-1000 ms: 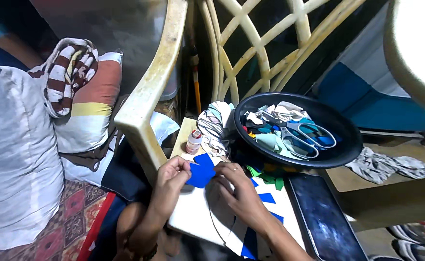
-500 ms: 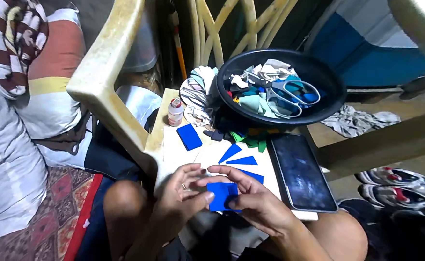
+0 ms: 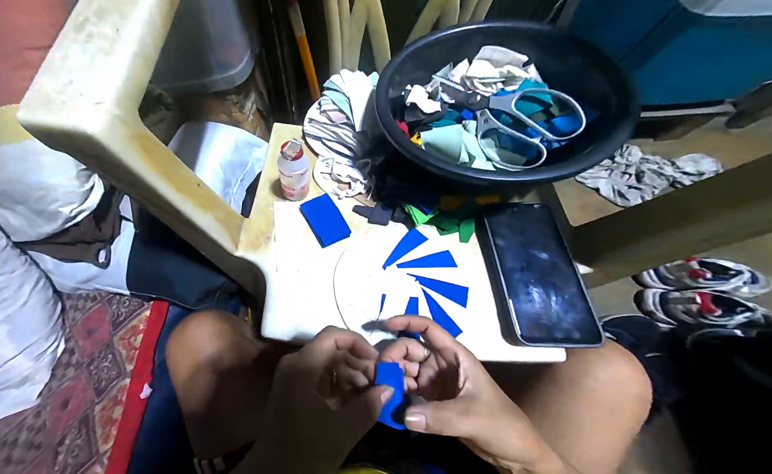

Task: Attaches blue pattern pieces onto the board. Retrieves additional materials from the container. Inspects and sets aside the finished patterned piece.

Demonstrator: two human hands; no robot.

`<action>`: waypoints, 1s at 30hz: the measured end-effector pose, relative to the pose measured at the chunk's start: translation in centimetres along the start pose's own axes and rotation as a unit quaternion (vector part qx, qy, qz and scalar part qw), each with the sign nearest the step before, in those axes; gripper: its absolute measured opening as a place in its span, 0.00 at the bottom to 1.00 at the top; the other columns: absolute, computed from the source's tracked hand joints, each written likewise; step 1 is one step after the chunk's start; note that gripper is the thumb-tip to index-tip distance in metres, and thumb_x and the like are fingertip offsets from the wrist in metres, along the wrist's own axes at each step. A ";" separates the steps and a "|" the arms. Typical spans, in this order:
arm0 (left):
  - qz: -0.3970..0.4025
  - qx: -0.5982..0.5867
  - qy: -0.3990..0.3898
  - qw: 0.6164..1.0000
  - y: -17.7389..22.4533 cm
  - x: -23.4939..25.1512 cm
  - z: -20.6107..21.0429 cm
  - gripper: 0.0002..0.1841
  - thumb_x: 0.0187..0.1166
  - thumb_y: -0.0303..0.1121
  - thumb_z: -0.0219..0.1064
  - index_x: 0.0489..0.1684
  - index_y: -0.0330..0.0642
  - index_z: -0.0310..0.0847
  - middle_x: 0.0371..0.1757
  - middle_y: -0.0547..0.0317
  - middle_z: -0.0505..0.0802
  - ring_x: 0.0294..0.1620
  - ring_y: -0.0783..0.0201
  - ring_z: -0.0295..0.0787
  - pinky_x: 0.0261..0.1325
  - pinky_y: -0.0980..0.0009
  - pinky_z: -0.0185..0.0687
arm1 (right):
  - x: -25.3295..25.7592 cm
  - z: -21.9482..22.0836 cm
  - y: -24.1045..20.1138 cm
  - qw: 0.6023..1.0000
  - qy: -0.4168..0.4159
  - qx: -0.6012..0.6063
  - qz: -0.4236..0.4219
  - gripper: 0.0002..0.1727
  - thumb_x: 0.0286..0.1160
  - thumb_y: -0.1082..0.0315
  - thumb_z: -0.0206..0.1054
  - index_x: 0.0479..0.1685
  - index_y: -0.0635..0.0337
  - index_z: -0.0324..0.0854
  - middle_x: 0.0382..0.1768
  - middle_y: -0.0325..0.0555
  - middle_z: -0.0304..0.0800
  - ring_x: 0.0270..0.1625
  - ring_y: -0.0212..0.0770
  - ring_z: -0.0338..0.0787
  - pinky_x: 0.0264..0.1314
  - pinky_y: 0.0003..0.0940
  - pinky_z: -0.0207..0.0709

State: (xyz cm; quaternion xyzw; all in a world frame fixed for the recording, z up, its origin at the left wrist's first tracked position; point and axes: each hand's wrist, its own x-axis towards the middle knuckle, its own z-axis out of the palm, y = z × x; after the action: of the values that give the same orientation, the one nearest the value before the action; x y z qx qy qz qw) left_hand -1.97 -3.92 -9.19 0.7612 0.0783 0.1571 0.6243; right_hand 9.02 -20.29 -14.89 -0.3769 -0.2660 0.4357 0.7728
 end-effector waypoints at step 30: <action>0.003 0.191 0.114 0.975 -4.8 1.0 1.7 0.04 0.65 0.23 0.73 0.32 0.32 0.91 0.28 0.57 0.93 0.26 0.80 0.89 0.33 0.86 0.86 | 5.8 -2.4 -2.9 0.815 0.096 -0.567 -0.076 0.13 0.65 0.74 0.71 0.49 0.61 0.85 0.30 0.37 0.90 0.33 0.23 0.87 0.40 0.16 0.81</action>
State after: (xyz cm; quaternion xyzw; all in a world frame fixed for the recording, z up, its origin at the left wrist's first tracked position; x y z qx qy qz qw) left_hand -0.05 -4.19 -14.00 0.8435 0.1756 0.2271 0.4540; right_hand 14.99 -17.01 -13.40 -0.7668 -0.4184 0.1095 0.4743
